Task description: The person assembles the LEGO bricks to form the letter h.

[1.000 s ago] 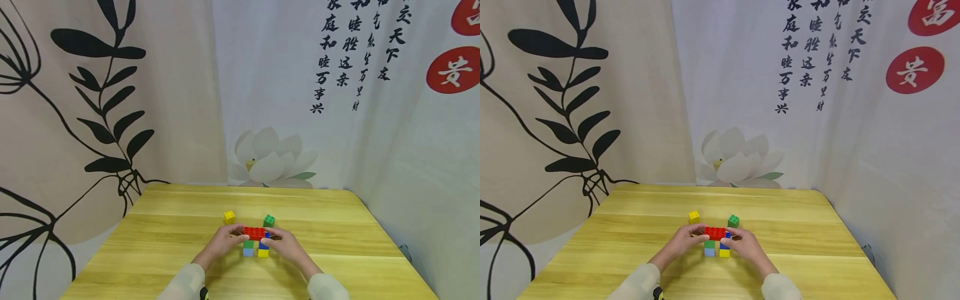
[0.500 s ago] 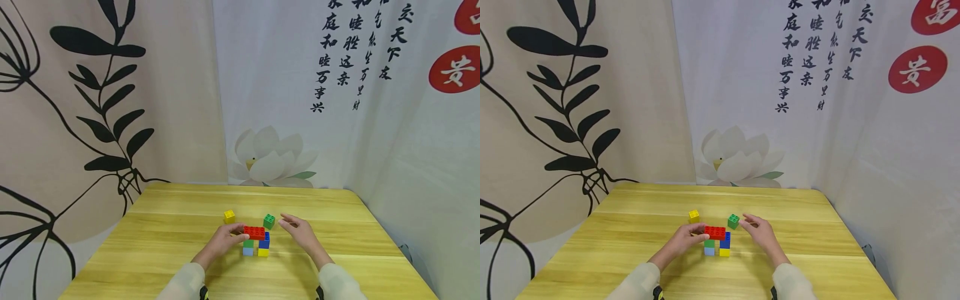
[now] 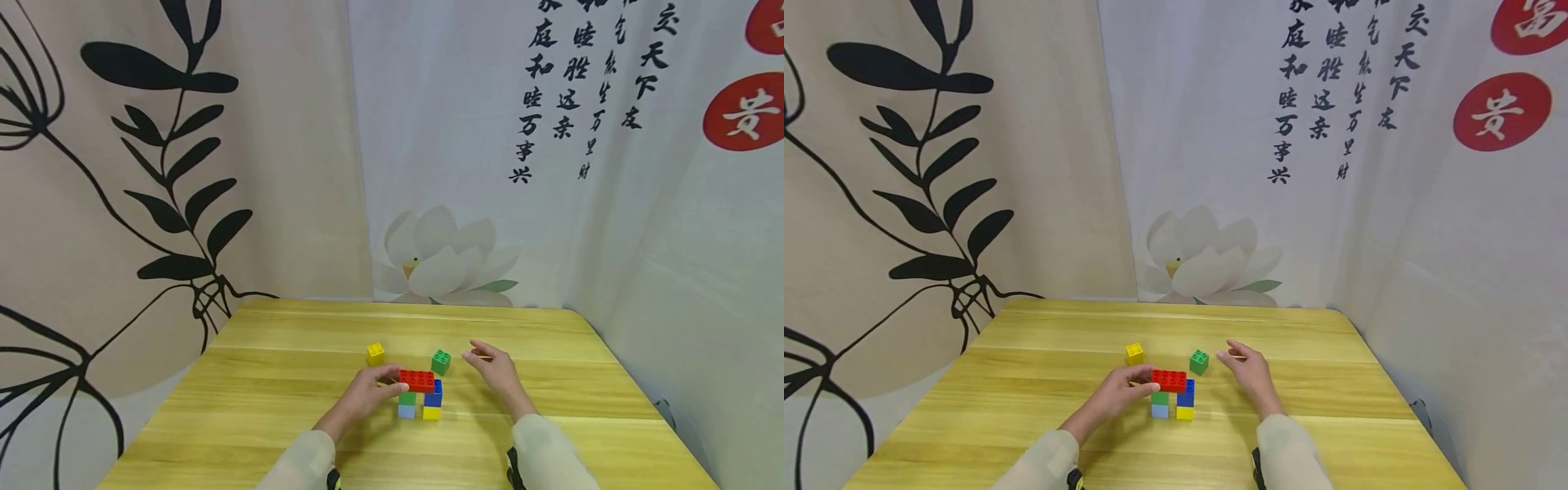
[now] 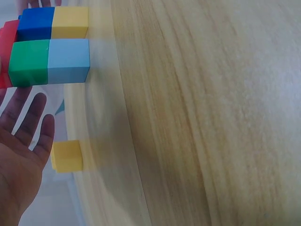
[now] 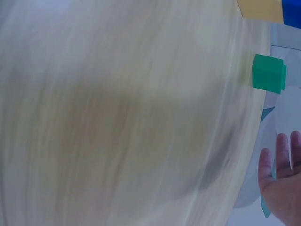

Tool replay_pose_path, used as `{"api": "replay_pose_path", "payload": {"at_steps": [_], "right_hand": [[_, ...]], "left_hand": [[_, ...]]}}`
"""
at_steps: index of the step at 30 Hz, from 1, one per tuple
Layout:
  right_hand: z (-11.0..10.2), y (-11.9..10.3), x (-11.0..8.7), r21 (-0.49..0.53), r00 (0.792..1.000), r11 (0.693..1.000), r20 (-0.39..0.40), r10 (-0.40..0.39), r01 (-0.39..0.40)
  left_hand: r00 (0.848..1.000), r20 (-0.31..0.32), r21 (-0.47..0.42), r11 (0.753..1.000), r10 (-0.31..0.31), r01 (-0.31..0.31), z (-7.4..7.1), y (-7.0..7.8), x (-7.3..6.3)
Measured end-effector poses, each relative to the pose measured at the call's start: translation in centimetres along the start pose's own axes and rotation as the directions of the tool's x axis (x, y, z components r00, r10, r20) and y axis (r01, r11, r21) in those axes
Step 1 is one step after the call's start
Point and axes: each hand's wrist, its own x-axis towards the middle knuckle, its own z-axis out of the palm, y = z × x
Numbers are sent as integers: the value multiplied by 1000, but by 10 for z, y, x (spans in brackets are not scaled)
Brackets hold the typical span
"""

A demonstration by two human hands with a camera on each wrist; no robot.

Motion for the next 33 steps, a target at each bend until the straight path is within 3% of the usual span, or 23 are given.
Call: {"api": "replay_pose_path", "payload": {"at_steps": [9, 21, 33], "right_hand": [[21, 10, 13, 10, 999, 999, -29, 37, -37], [39, 14, 20, 57, 996, 994, 23, 91, -92], [49, 14, 22, 6, 994, 995, 15, 104, -104]], "left_hand": [[1000, 12, 0, 1000, -7, 7, -1, 0, 0], [1000, 2, -24, 999, -26, 26, 0, -1, -1], [999, 10, -35, 999, -33, 34, 0, 2, -1]]}}
